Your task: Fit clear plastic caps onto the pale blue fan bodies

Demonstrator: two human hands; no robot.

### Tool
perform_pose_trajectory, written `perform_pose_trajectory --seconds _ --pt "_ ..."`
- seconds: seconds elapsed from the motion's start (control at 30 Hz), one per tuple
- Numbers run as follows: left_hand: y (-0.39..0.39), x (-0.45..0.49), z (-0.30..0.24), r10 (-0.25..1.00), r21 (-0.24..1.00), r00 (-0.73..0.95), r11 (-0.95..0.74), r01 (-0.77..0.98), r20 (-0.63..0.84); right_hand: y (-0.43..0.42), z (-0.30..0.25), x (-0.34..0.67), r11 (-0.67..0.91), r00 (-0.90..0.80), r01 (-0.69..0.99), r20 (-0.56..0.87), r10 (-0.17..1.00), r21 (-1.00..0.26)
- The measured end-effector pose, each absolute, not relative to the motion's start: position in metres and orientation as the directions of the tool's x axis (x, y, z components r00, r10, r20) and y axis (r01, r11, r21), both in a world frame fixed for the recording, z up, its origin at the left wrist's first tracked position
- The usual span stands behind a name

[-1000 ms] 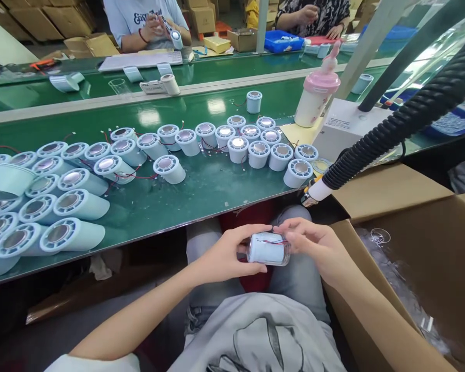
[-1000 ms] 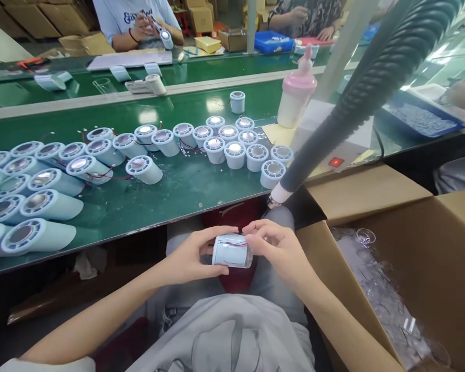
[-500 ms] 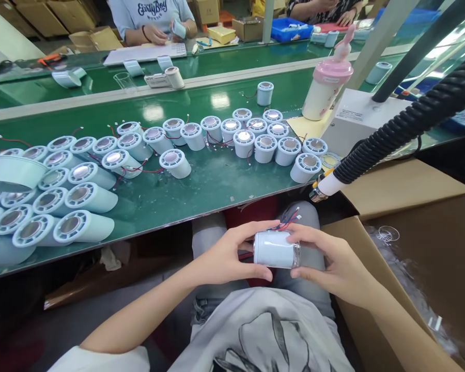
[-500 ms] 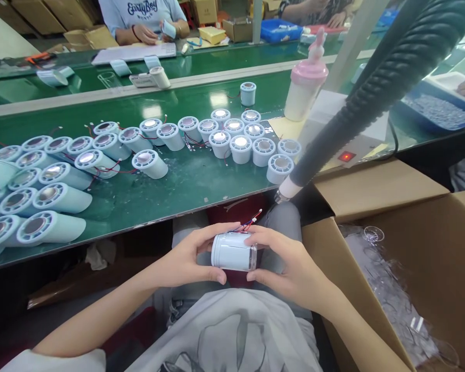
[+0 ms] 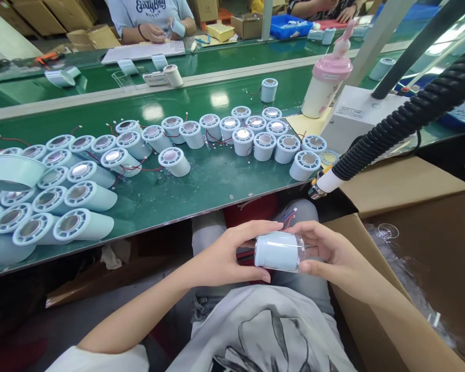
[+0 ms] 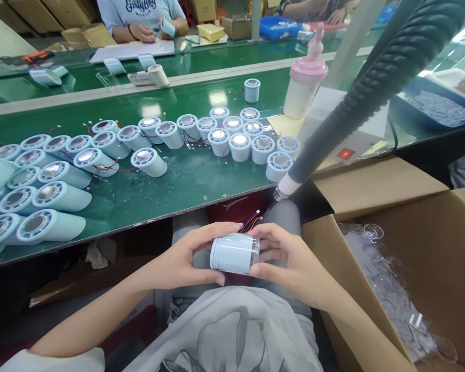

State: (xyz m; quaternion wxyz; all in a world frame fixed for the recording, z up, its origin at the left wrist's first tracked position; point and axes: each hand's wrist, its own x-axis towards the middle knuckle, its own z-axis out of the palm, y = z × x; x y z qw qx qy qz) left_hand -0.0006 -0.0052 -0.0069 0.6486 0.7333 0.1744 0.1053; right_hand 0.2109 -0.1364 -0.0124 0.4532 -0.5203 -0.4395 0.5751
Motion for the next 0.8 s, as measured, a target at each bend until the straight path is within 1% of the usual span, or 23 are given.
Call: perform_pose_trajectory --seconds 0.1,0.2,0.27,0.33,0.4,0.47,0.53,0.67,0.8 --pt "-0.005 0.000 -0.006 0.388 0.988 0.919 -0.099 0.118 -0.071 -0.135 -0.014 0.211 -0.255 -0.072 -0.153 -0.246 0.967 -0.955" --pt "-0.005 0.000 -0.004 0.389 0.992 0.918 -0.065 0.112 -0.079 -0.133 -0.017 0.211 -0.276 -0.060 -0.188 -0.269 0.961 -0.943" --pt "-0.005 0.000 -0.006 0.392 0.994 0.914 -0.001 0.113 -0.104 -0.133 -0.020 0.211 -0.277 -0.061 -0.218 -0.270 0.961 -0.936" --pt "-0.002 0.005 -0.011 0.400 0.988 0.905 0.110 0.110 -0.145 -0.133 -0.027 0.210 -0.253 -0.039 -0.284 -0.252 0.967 -0.925" --pt "0.003 0.015 -0.020 0.409 0.966 0.894 0.244 0.086 -0.183 -0.134 -0.039 0.207 -0.197 0.056 -0.387 -0.236 0.970 -0.901" --pt "0.011 0.032 -0.032 0.414 0.931 0.884 0.361 0.057 -0.215 -0.132 -0.054 0.205 -0.118 0.198 -0.479 -0.239 0.951 -0.870" --pt "0.019 0.055 -0.044 0.427 0.902 0.873 0.430 0.035 -0.237 -0.129 -0.071 0.204 -0.042 0.324 -0.521 -0.243 0.914 -0.853" --pt "0.031 0.096 -0.059 0.430 0.901 0.873 0.434 0.022 -0.228 -0.119 -0.095 0.211 0.065 0.470 -0.501 -0.208 0.858 -0.863" --pt "0.039 0.106 -0.060 0.402 0.912 0.887 0.406 0.051 -0.229 -0.110 -0.099 0.220 0.101 0.502 -0.475 -0.176 0.847 -0.874"
